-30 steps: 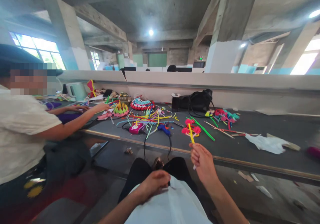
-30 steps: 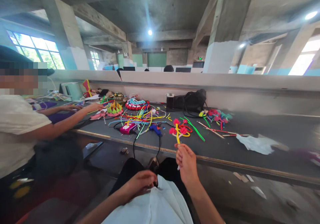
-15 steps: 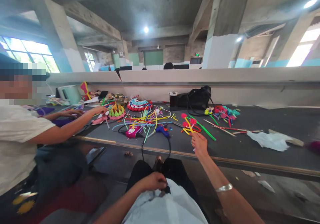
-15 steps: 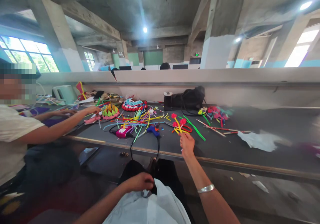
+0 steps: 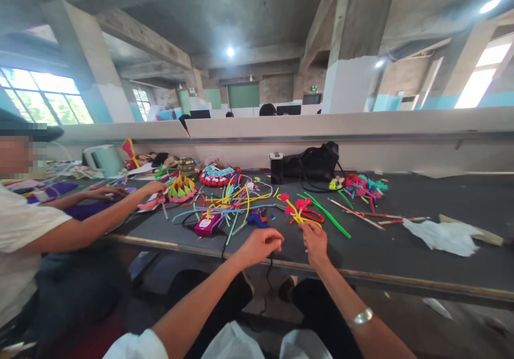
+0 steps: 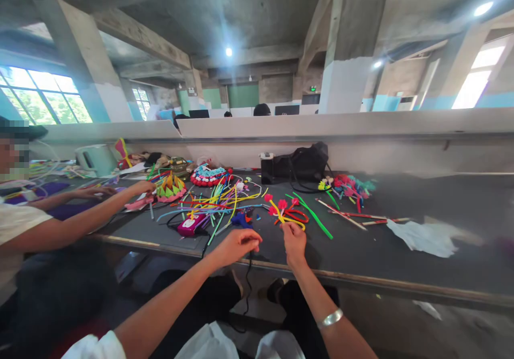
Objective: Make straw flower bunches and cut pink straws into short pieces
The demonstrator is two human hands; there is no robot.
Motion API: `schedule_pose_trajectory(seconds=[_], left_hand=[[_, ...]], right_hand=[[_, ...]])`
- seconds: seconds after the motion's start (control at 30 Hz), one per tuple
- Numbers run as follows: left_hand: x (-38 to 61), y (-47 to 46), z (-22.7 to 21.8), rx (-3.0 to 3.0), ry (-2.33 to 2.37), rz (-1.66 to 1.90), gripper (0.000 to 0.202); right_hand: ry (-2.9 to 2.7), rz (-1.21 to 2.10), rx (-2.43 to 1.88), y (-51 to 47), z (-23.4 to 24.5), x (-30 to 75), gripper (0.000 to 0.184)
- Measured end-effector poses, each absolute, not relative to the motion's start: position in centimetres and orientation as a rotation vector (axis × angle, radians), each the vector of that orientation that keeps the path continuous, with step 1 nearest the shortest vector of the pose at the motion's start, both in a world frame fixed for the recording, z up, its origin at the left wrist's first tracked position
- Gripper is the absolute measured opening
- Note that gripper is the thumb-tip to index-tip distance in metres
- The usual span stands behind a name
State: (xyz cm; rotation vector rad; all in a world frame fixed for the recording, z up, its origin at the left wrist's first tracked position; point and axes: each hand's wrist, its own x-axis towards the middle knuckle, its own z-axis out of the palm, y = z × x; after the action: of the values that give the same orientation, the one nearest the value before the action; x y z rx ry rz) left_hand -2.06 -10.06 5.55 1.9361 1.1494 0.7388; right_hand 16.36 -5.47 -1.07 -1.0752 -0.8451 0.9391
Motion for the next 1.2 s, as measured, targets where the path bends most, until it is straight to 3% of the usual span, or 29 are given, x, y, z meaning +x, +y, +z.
schedule_pose_trajectory(seconds=[0.2,0.33,0.47,0.77,0.97,1.2], left_hand=[[0.0,-7.8,6.1,2.616,1.045,0.963,0.030],[0.6,-6.0,6.9,3.023,1.022,0.850,0.038],[-1.0,-5.0,7.9,3.247,1.038,0.628,0.027],[-6.2,-4.3,10.7,3.317,1.003,0.644,0.024],[-6.9,-2.5,12.1,3.320,1.018,0.468,0.015],[-5.4,-1.6,10.4,3.222,0.982,0.434,0.009]], right_hand=[[-0.823,1.115,-1.031,-5.5,-0.6,16.5,0.030],[-0.801,1.295,-0.947,-5.6,-0.2,15.8,0.031],[-0.819,1.510,-0.850,-5.7,0.3,14.1,0.033],[-0.953,1.807,-0.707,-3.9,4.1,10.9,0.034],[-1.170,1.755,-0.850,-2.8,6.8,10.9,0.031],[-1.352,1.633,-1.069,-2.6,6.8,12.9,0.034]])
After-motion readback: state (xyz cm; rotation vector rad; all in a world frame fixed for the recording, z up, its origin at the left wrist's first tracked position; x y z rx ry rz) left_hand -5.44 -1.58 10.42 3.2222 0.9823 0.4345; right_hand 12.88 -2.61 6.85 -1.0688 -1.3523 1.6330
